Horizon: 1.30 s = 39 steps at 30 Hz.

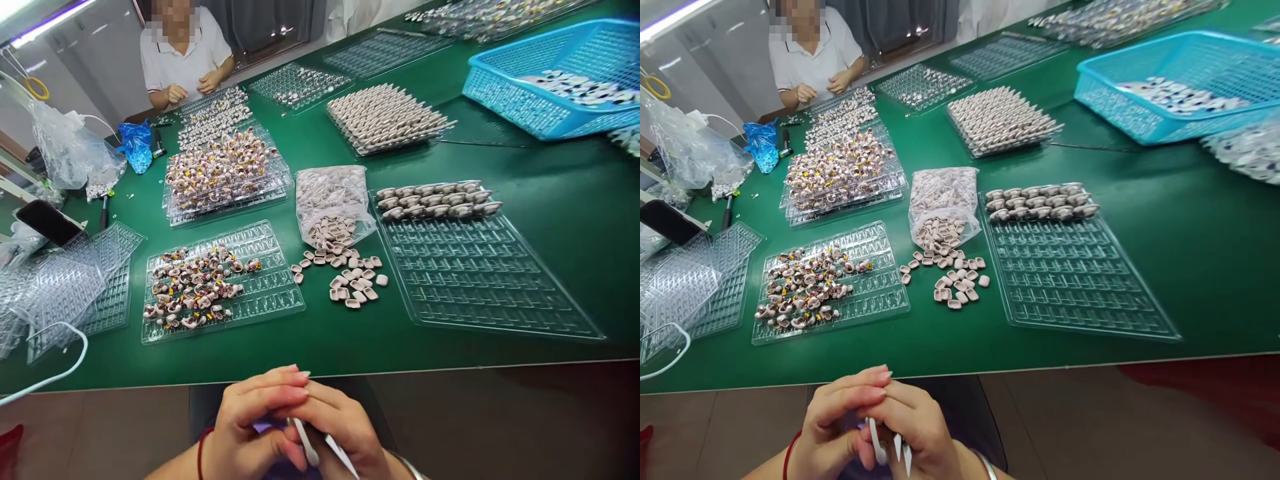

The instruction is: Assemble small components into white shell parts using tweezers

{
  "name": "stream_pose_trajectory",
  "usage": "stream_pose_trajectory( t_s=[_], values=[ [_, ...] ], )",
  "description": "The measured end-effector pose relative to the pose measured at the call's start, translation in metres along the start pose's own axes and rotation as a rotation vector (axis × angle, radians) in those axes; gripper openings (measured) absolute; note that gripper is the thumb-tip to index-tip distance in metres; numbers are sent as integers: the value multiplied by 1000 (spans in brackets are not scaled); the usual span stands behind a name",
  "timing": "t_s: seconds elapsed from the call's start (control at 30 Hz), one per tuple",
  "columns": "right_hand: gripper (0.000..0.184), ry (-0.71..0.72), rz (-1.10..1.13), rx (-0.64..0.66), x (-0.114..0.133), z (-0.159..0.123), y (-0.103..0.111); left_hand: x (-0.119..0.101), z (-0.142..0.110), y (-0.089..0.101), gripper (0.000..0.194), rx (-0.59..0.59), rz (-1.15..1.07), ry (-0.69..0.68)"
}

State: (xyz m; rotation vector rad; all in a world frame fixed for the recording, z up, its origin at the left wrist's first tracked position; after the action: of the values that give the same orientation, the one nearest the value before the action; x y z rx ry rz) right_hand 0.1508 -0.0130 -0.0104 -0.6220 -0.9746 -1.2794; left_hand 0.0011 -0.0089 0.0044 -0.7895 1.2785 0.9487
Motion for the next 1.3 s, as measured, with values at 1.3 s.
stream_pose_trajectory(
  t_s=[1.3],
  values=[
    [19, -531, -932, -248, -72, 74, 183, 40, 24, 9, 37, -359, -215, 414]
  ],
)
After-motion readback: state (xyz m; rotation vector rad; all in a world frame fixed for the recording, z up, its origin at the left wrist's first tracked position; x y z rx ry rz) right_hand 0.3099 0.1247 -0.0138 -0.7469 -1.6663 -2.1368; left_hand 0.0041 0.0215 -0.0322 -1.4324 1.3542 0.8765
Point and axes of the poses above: each hand's wrist, its own z-axis towards the middle knuckle, its own y-axis out of the back of the hand, x = y × z, the point moved 2 cm from there along z, towards the middle knuckle, and after that the axes turned 5 degrees about -z, right-handed, at the moved point
